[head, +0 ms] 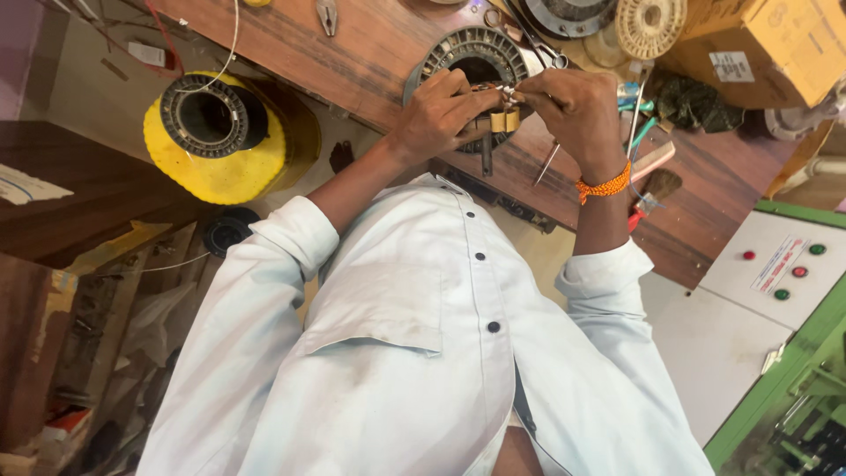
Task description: The person uses a screwdriver to adjust small components inside a circular electrical part held in the left hand. They repeatedly insert the tool into the assembly, turn it, and reposition the part to access different sections.
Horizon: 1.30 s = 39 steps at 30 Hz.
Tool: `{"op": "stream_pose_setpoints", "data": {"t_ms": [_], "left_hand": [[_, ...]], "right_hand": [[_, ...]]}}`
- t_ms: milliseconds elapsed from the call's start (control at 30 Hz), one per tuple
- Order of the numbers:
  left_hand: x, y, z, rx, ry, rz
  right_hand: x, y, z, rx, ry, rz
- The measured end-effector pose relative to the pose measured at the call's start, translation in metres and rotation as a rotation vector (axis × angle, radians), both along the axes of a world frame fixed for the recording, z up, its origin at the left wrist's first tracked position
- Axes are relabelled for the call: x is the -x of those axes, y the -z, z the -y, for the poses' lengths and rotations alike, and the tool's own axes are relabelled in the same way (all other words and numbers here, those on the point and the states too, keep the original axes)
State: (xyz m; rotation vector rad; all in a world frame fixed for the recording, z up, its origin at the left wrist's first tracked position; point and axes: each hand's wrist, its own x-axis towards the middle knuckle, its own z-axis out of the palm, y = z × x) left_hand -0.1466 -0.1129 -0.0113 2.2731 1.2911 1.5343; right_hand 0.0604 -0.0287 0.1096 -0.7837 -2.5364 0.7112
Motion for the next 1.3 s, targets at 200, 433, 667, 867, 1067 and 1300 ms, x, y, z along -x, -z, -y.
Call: {"op": "stream_pose_setpoints", "data": {"t_ms": [200,433,667,867,1067,1300], "left_hand": [[0.001,0.000,0.011,0.207,0.104,0.246],[0.014,-0.003,-0.003,1.049,0.387,1.001],[0.011,-0.013,-0.008,0.951,0.438,1.112],[0.024,-0.010,0.000,0.850,0.418,0.847],[0.020,-0.001,-0.007,0.547,0.416,0.671],[0.021,-0.007,-0.020,0.788,0.486,0.665]], "right_hand": [[0.024,0.007,-0.018,-0.009,0.052,0.161],[0.040,0.014,-0.037,0.140,0.047,0.230],[0.053,-0.015,-0.023,0.237,0.106,0.276],[0.037,-0.039,0.035,0.280,0.244,0.268],[0.017,-0.017,0.087,0.550,0.557,-0.026],[-0.018,0.040,0.108,0.678,0.663,-0.298]]}}
